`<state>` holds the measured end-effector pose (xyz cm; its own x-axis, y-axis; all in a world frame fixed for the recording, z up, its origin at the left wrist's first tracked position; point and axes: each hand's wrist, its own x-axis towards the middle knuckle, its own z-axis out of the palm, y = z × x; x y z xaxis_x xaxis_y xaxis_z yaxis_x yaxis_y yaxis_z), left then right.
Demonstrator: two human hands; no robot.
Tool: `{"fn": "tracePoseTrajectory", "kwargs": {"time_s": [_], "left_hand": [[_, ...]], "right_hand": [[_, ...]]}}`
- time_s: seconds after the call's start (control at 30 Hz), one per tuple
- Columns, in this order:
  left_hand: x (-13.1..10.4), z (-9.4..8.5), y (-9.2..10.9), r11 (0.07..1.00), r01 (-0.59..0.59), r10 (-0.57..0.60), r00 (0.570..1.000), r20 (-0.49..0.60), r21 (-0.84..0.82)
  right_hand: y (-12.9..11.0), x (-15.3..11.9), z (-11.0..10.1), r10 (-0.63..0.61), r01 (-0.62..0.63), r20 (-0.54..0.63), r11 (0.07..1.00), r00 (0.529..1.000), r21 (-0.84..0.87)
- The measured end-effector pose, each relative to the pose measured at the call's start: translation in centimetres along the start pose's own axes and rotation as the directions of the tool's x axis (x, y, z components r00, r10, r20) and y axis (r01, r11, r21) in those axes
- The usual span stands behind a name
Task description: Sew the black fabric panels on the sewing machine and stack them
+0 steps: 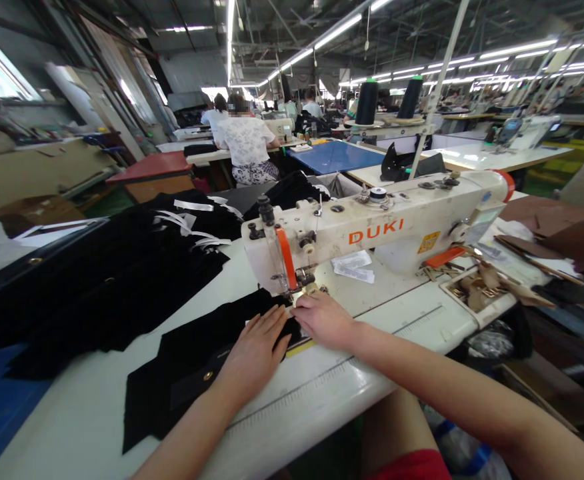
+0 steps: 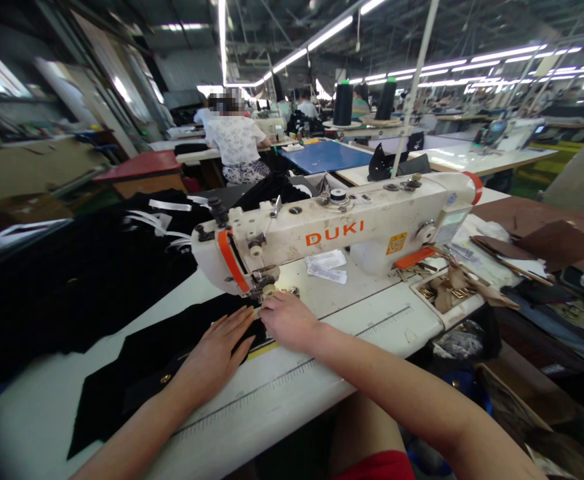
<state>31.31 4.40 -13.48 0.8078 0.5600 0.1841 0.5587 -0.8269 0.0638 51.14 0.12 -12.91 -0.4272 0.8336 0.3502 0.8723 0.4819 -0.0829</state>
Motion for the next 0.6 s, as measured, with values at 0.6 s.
{"fn": "tracePoseTrajectory", "kwargs": {"time_s": [0.6], "left_hand": [[0.8, 0.1, -0.1, 1.0, 0.016, -0.016, 1.0, -0.022, -0.001]], "right_hand": [[0.0, 0.0, -0.2, 0.064, -0.064, 0.012, 0.998, 0.998, 0.029]]}}
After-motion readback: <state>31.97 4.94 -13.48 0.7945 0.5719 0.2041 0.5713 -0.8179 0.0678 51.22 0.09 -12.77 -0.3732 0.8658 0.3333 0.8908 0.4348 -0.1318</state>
